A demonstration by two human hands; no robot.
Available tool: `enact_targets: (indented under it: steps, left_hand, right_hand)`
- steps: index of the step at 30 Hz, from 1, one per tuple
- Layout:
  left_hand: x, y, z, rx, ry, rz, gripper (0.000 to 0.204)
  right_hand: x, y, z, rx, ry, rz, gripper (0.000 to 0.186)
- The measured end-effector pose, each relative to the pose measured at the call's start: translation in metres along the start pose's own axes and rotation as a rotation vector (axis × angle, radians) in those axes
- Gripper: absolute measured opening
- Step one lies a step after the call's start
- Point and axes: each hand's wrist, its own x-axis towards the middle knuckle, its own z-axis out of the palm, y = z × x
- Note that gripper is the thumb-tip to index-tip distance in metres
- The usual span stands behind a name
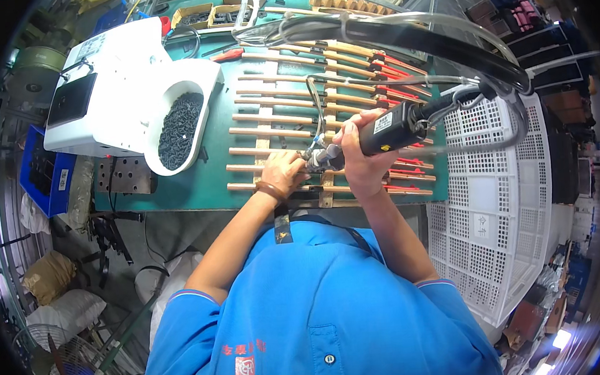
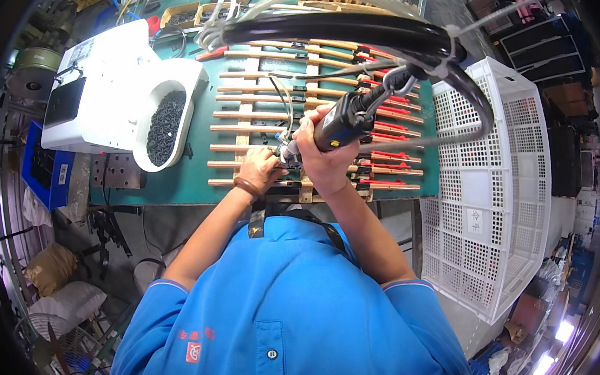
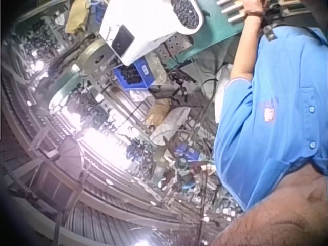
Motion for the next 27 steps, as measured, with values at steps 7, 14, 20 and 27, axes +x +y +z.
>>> enact_targets:
  steps: [7, 14, 20, 27]
  left_hand:
    - [-0.026, -0.022, -0.01, -0.094, 0.112, -0.081, 0.019]
    - [-0.023, -0.027, -0.006, -0.134, 0.118, -0.081, 0.011]
    - [-0.022, -0.028, -0.004, -0.116, 0.124, -0.073, 0.011]
    - [-0.025, -0.027, -0.004, -0.121, 0.152, -0.062, 0.015]
  right_hand:
    - [-0.006, 0.007, 0.001, -0.094, -0.024, -0.013, 0.032]
    - [-0.01, 0.003, 0.017, -0.084, -0.099, -0.097, 0.024]
    - [-0.012, 0.0, 0.013, 0.055, -0.195, -0.066, 0.032]
    - [-0.015, 0.004, 0.013, 0.027, -0.146, -0.04, 0.031]
